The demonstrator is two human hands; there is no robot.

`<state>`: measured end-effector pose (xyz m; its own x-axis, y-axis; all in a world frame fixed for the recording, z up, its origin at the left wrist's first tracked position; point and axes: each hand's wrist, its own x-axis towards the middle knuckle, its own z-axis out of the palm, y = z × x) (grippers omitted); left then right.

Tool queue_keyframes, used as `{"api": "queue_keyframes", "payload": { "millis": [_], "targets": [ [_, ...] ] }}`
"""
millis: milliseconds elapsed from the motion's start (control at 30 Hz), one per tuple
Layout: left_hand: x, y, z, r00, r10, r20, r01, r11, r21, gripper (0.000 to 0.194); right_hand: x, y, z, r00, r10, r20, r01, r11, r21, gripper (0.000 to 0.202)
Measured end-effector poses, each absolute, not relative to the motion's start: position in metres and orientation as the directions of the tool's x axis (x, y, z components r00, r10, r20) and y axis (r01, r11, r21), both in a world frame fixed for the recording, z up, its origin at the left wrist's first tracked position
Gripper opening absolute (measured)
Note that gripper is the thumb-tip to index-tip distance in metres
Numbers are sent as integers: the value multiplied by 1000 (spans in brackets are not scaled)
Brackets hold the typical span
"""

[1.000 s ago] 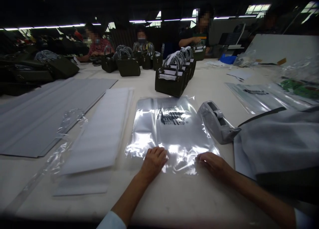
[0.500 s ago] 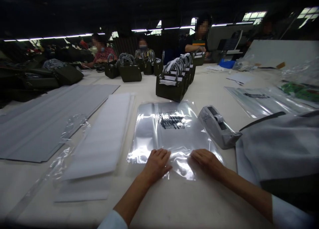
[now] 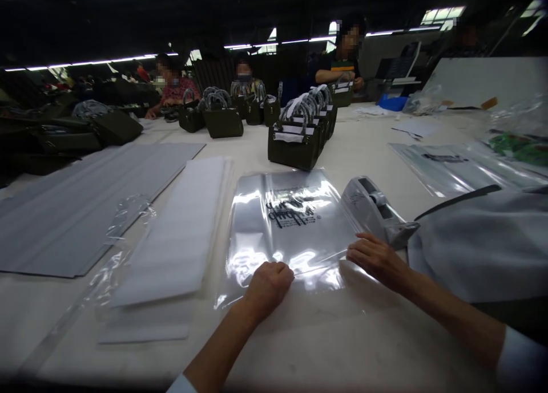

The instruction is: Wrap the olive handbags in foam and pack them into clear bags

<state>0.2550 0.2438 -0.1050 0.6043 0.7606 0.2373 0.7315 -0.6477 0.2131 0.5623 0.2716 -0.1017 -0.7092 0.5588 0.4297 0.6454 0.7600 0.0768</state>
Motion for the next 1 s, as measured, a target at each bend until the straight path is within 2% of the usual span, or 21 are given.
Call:
{"api": "queue_keyframes", "payload": {
  "millis": [100, 333, 400, 500, 567, 700, 833, 1000],
  "targets": [
    [255, 243, -106, 588, 792, 166, 735, -609, 300, 19, 561, 270, -103, -698, 568, 436, 658, 749, 78, 20],
    [263, 255, -100, 435, 899, 52, 790, -409, 458, 12, 555, 271, -103, -656, 601, 456, 700, 710, 71, 23],
    [265, 257, -97, 435, 900, 24, 775, -389, 498, 7, 557, 273, -100, -656, 604, 453, 702, 709, 71, 23],
    [264, 260, -94, 460, 888, -3, 743, -383, 549, 12, 559, 271, -91, -655, 604, 454, 707, 703, 85, 18],
    [265, 262, -93, 448, 894, -8, 734, -362, 575, 12, 553, 264, -82, -656, 581, 482, 702, 704, 106, 9],
    [273, 265, -91, 387, 922, 11, 718, -309, 623, 12, 519, 242, -74, -742, 457, 492, 580, 805, 128, 24],
    [282, 263, -87, 354, 935, 32, 704, -289, 649, 18, 487, 237, -86, -763, 468, 446, 575, 807, 136, 15],
    [275, 271, -74, 200, 974, 108, 743, -222, 631, 26, 488, 234, -98, -714, 431, 551, 598, 785, 161, 12]
  ]
}}
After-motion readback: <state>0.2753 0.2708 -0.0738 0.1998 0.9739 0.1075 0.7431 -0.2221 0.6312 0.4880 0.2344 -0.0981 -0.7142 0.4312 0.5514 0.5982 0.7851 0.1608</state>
